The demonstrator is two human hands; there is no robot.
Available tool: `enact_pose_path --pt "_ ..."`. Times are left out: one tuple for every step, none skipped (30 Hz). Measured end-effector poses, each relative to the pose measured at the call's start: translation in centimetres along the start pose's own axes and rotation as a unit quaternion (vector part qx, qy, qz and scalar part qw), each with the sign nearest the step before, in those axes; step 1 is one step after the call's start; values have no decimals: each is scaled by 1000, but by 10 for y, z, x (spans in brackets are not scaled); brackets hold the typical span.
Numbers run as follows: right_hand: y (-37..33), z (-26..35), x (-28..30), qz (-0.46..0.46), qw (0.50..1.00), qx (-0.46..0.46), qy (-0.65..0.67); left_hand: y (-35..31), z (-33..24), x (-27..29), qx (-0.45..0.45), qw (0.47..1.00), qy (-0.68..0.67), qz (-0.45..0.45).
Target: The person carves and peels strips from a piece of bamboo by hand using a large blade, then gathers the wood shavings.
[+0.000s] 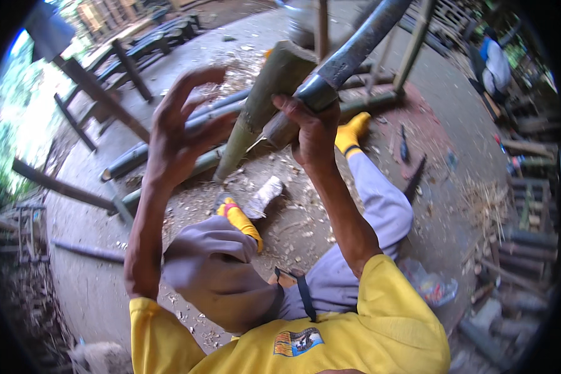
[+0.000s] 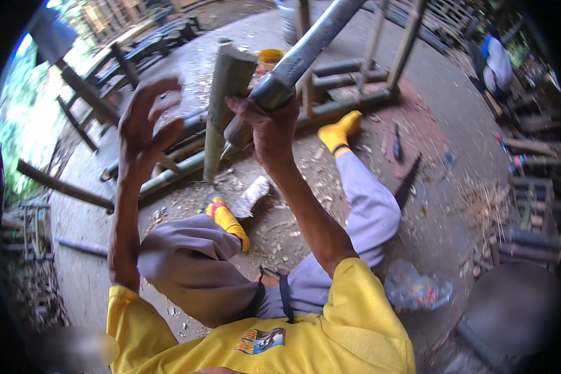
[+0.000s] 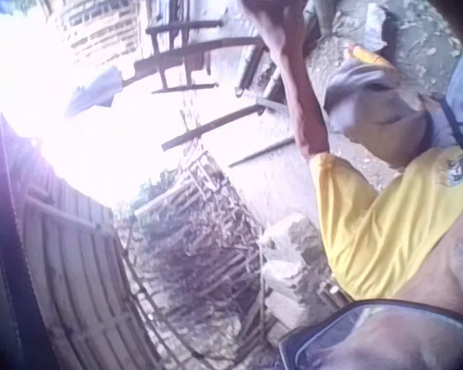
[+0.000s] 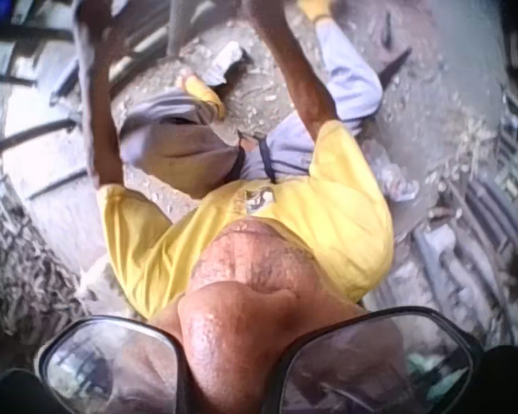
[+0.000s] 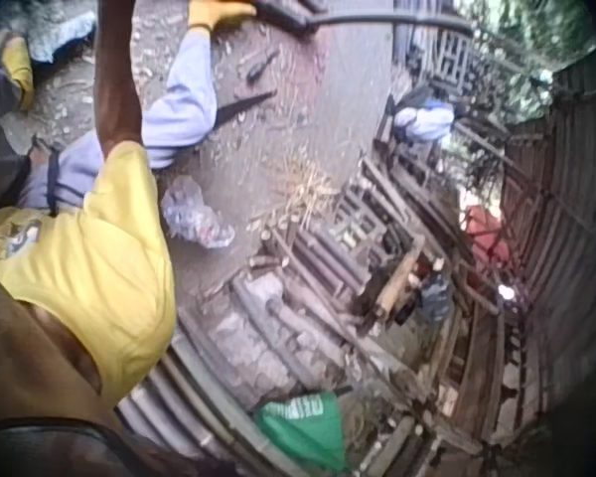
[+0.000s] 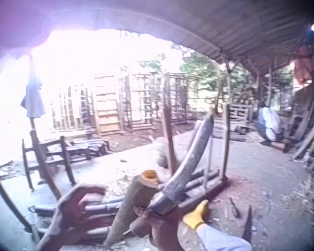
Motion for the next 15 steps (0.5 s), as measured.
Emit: enact_pose_path --pt "-5 3 -21 25 1000 -18 -5 19 -25 -3 -111 989 101 3" --pt "-4 2 -33 59 998 -29 14 35 -51 -7 -186 964 188 10" --pt "-3 2 -43 83 996 -18 -15 45 -64 -9 -193 956 217 36" --pt "-7 -2 -56 106 994 -10 -34 48 -64 1 -151 959 229 65" --pt "-11 -7 -65 128 990 1 -66 45 -53 10 -110 964 226 87" --pt "-16 -7 -71 143 983 24 -115 39 -54 17 -137 960 238 63" --pt "-22 -12 -66 153 974 40 -162 31 -56 24 -66 972 222 45" --pt "-26 -12 -58 160 961 62 -215 28 -52 29 -66 981 183 0" --pt "-41 -20 -50 175 960 38 -215 17 -44 41 -50 985 158 -44" --pt "-49 -16 -39 187 955 27 -228 15 -49 46 -73 973 212 -56" --pt "-62 -11 -29 205 957 -11 -203 11 -46 53 -80 961 257 -63" --pt "-78 -15 -17 222 947 -30 -229 6 -49 60 -83 958 264 -69" --pt "-92 -15 -6 235 936 -44 -260 3 -54 65 -90 957 264 -74" --pt "-103 -14 3 257 916 -54 -304 -1 -54 71 -91 956 264 -92" --pt "-113 -13 9 278 900 -57 -332 -6 -54 78 -91 955 262 -108"
Point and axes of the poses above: each hand's wrist, its own y-axis towards the middle knuckle, its own x-axis out of the back of the hand, z = x × y, the point moved 4 cm from there along y, towards the middle knuckle, and after that the axes turned 2 degrees about -y, right-handed, at the moved point
